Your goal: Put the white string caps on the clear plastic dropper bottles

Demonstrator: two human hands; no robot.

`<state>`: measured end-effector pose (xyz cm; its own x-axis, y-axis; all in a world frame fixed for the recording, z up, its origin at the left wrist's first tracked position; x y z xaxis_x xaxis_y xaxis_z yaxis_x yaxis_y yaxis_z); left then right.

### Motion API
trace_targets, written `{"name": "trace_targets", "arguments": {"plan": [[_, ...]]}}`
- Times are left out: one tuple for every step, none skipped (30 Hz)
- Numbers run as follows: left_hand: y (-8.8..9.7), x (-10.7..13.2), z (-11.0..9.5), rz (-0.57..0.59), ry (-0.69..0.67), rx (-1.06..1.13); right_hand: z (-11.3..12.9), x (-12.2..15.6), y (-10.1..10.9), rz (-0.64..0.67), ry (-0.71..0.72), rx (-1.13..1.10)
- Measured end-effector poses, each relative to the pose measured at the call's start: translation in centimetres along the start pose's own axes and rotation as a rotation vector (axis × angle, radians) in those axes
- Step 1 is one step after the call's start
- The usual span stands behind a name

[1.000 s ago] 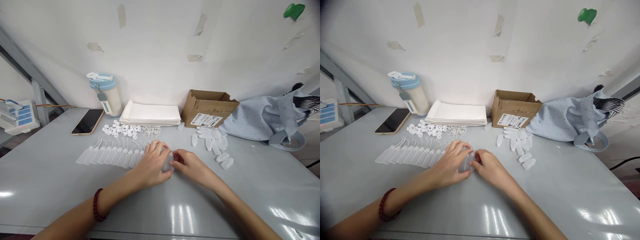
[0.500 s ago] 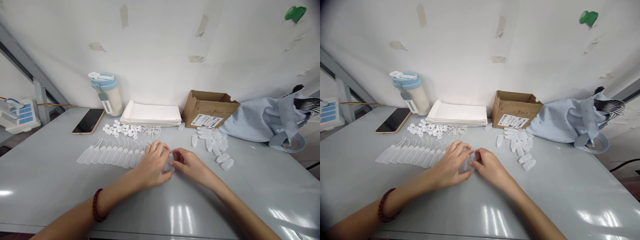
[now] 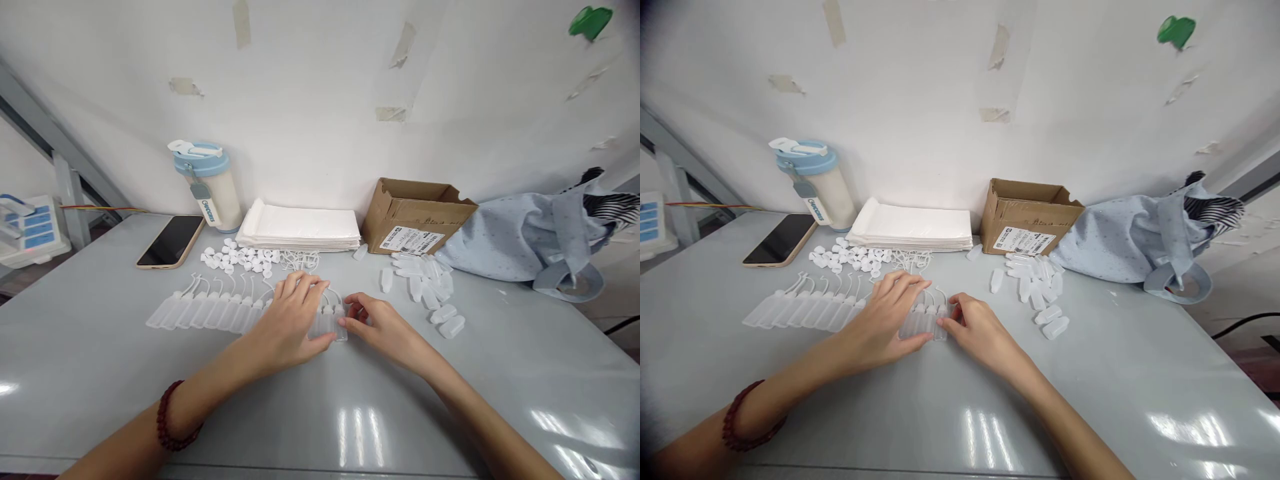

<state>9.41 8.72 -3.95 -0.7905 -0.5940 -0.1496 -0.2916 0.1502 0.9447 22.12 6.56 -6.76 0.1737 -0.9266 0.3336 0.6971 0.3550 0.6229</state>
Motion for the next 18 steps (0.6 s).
{"name": "trace_targets", "arguments": {"plan": [[0.1,0.0,0.2,-0.001,0.006,0.001,0.0,0.0,0.1,-0.004,0.003,0.003],[0.3,0.0,0.4,-0.002,0.012,0.004,0.0,-0.1,0.3,-0.022,0.004,0.013],[0.4,0.0,0.6,-0.005,0.021,0.010,-0.1,-0.1,0.8,-0.070,0.006,0.038],[0.5,0.0,0.7,-0.008,0.029,0.017,-0.2,-0.1,1.6,-0.150,0.016,0.085],[0.6,0.0,0.8,-0.011,0.038,0.024,-0.3,-0.1,2.5,-0.254,0.029,0.149],[0.7,0.0,0.9,-0.017,0.048,0.030,-0.3,0.1,3.6,-0.376,0.046,0.228],[0.8,0.0,1.0,-0.023,0.058,0.037,-0.2,0.3,4.5,-0.489,0.066,0.314],[0.9,0.0,1.2,-0.031,0.070,0.044,-0.4,0.4,5.2,-0.569,0.069,0.386],[1.0,0.0,1.3,-0.042,0.083,0.052,-0.7,0.3,5.8,-0.613,0.058,0.449],[1.1,0.0,1.5,-0.059,0.098,0.063,-1.2,0.2,6.2,-0.633,0.030,0.507],[1.2,0.0,1.9,-0.082,0.118,0.072,-1.6,-0.1,6.6,-0.634,-0.008,0.566],[1.4,0.0,2.3,-0.108,0.142,0.080,-2.1,-0.2,6.9,-0.629,-0.047,0.623],[1.5,0.0,2.8,-0.135,0.169,0.084,-2.4,-0.4,7.2,-0.618,-0.077,0.677],[1.8,-0.1,3.4,-0.158,0.198,0.087,-2.6,-0.5,7.4,-0.602,-0.092,0.727],[2.0,-0.1,4.0,-0.171,0.228,0.087,-2.7,-0.6,7.4,-0.585,-0.093,0.772],[2.2,-0.2,4.6,-0.174,0.251,0.087,-2.7,-0.6,7.4,-0.561,-0.082,0.812],[2.4,-0.4,5.0,-0.166,0.264,0.081,-2.6,-0.7,7.3,-0.533,-0.066,0.845],[2.6,-0.7,5.3,-0.152,0.263,0.065,-2.6,-0.9,7.1,-0.503,-0.048,0.872]]}}
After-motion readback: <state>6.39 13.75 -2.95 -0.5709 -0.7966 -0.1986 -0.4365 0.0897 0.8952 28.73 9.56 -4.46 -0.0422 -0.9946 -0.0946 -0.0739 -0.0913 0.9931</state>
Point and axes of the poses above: each hand's wrist, its own x-axis away from the middle knuckle, its own y-axis out of the back of the hand, z = x × y, the point moved 8 cm from there along -x, towards the middle knuckle, and after that the axes turned 9 degrees about z, right-handed, at the moved point
